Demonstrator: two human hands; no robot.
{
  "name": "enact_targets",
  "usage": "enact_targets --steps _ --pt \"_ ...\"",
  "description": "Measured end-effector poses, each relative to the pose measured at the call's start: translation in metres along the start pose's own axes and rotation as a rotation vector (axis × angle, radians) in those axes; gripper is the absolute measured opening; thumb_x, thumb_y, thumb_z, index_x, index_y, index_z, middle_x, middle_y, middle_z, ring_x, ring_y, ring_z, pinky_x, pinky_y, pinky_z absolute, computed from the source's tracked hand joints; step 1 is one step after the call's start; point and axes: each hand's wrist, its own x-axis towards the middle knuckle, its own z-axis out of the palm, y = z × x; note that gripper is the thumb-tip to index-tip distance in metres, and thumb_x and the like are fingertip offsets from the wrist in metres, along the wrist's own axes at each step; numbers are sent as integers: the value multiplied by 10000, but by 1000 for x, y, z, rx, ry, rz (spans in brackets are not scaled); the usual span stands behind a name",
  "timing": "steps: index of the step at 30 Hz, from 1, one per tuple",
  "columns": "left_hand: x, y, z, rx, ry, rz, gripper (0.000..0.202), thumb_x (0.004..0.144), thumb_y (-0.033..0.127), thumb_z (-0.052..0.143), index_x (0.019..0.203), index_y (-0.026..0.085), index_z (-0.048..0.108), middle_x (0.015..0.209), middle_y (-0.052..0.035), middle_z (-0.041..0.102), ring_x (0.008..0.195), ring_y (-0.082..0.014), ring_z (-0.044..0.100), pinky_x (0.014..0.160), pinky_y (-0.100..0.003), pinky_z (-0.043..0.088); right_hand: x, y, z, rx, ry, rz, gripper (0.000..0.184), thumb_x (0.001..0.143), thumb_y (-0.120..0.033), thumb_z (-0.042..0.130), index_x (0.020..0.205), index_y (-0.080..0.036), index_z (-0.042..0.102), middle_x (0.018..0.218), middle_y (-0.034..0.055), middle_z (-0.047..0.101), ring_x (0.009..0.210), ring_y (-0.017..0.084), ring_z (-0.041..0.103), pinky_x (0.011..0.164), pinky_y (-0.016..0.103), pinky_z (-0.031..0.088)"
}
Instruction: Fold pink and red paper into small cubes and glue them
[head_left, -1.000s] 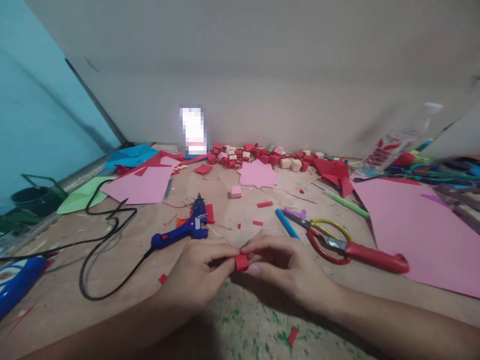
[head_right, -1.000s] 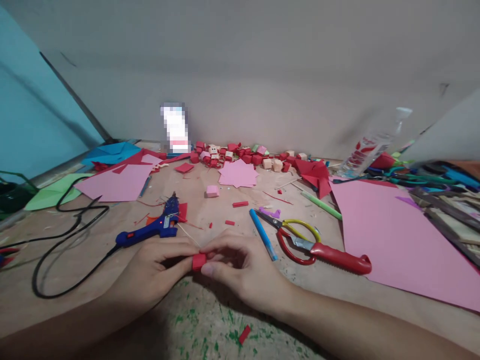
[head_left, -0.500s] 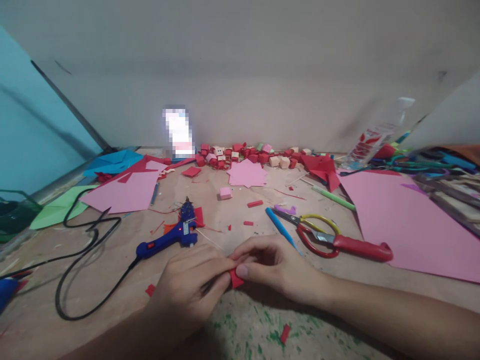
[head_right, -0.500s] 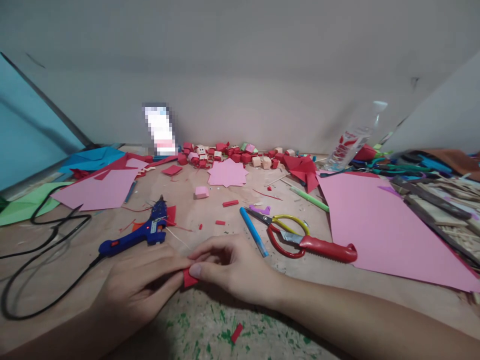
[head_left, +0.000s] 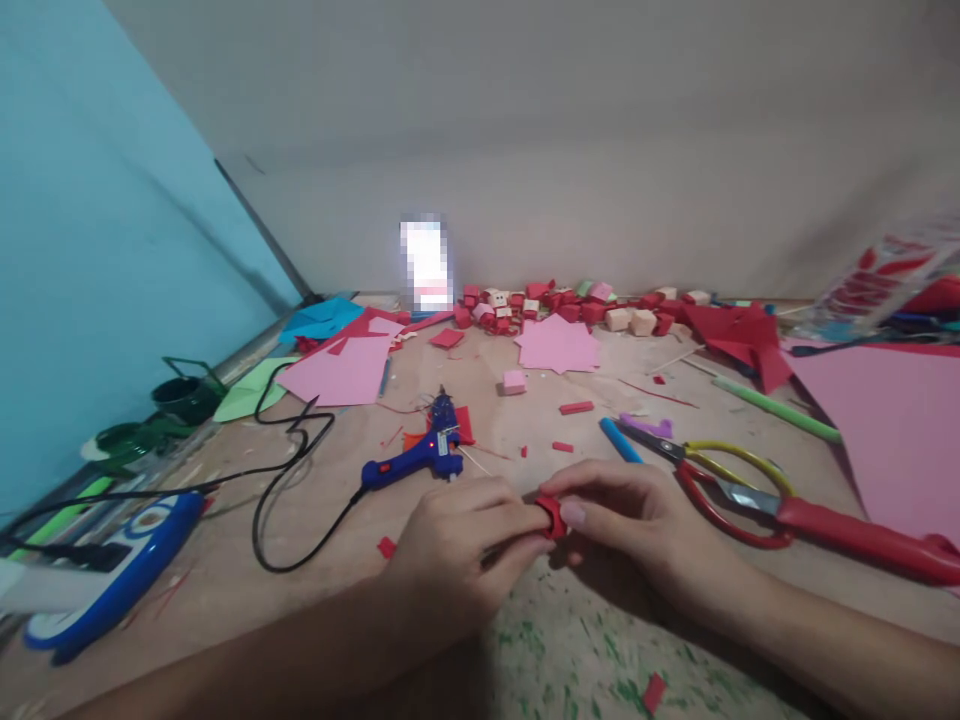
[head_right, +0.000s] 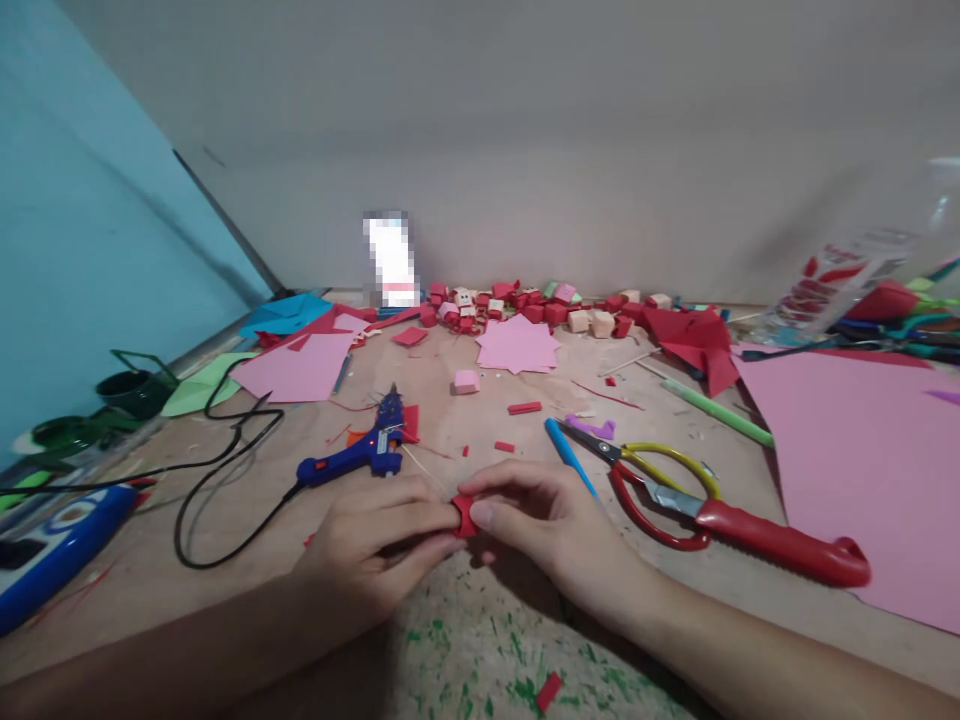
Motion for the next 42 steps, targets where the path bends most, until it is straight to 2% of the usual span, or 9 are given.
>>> enact_targets --steps 8,14,20,22,25,28,32,38,42 --pt "-6 -3 1 108 -47 52 188 967 161 605 863 167 762 687 -32 709 596 -143 635 582 -263 435 4 -10 3 -245 -36 -19 177 730 -303 901 868 -218 829 851 65 796 748 178 710 709 284 606" --pt "-8 -2 1 131 -47 39 110 954 194 639 976 175 745 726 -19 746 575 -135 646 596 -268 454 5 -1 -1 -153 -41 1 185 784 -320 866 934 -222 820 851 54 786 735 156 697 685 257 576" --pt "-8 -6 2 132 -46 73 138 957 149 617 891 169 737 720 -24 732 605 -148 651 602 -274 445 5 -2 -1 -142 -54 2 180 768 -284 879 916 -203 816 835 46 777 721 141 683 682 252 567" --pt "-8 -3 1 102 -26 52 108 952 151 632 913 170 732 728 -19 736 597 -136 644 604 -260 453 4 -1 -3 -78 -62 11 196 777 -274 874 946 -203 806 820 32 767 708 135 684 666 250 561" --pt "-8 3 -1 57 45 -34 41 904 178 708 943 180 695 696 12 707 554 -106 608 583 -228 460 4 0 -7 -33 -62 35 279 769 -236 883 1031 -209 792 873 33 776 800 150 724 744 265 578" --pt "-6 6 -2 38 102 -147 163 831 233 790 908 187 654 664 31 654 558 -105 590 571 -217 476 5 -1 -12 -56 -77 11 315 758 -218 890 1056 -214 790 1002 50 771 937 188 741 857 321 592" --pt "-3 3 -1 -107 82 -252 252 785 201 833 995 175 697 752 8 686 626 -114 624 599 -206 527 6 -4 -13 -159 -90 -92 211 778 -200 871 976 -239 810 1119 40 739 992 182 729 891 312 598" --pt "-2 1 0 -120 59 -199 154 811 162 814 949 141 748 811 -37 739 623 -118 616 597 -225 526 7 -4 -7 -118 -108 -92 165 794 -138 841 918 -234 791 1046 16 760 949 169 756 876 292 606" --pt "-2 2 -2 -73 58 -185 140 828 121 775 960 152 741 812 -26 734 641 -121 615 614 -235 524 4 -9 -1 -145 -107 -65 225 804 -181 835 1010 -232 760 990 24 783 928 175 759 876 305 602"
